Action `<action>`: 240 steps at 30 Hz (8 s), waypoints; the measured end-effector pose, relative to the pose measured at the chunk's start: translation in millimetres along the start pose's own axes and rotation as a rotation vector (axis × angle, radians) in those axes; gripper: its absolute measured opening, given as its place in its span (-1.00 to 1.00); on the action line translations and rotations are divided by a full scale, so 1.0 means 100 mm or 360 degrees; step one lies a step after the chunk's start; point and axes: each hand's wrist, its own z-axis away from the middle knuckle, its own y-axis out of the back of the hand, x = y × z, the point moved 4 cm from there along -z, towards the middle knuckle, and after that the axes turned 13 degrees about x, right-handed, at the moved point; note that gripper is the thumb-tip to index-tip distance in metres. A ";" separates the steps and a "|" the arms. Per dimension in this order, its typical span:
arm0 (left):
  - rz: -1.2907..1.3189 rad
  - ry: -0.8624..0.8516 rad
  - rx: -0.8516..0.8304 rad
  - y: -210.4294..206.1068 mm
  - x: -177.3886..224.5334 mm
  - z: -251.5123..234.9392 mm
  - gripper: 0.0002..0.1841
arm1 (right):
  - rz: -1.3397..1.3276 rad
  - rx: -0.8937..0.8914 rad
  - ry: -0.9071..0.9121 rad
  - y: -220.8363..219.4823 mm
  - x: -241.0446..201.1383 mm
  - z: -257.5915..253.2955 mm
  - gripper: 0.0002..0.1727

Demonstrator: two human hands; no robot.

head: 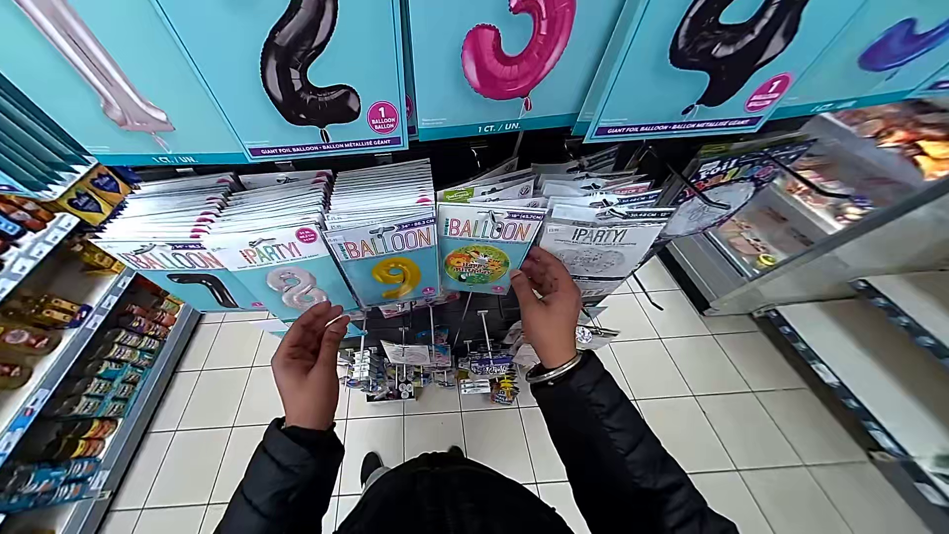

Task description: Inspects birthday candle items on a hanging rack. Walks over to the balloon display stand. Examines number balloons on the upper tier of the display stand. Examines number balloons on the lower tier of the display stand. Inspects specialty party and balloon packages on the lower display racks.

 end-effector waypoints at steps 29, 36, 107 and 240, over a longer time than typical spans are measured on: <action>0.0089 0.0141 -0.0136 -0.12 -0.01 0.20 -0.56 | -0.0813 -0.0257 -0.0073 0.67 -0.55 0.06 -0.76; 0.0101 0.0149 -0.0138 -0.09 0.01 0.23 -0.57 | -0.0794 -0.0266 -0.0027 0.67 -0.62 0.09 -0.75; -0.0183 -0.0194 -0.0512 -1.73 -0.01 -0.02 -0.44 | -0.0023 0.0240 -0.0039 1.18 -0.13 0.31 -0.69; 0.0160 -0.0019 -0.0207 -1.68 0.30 1.30 -0.58 | -0.0981 -0.0364 -0.0127 1.90 0.01 -0.77 -0.83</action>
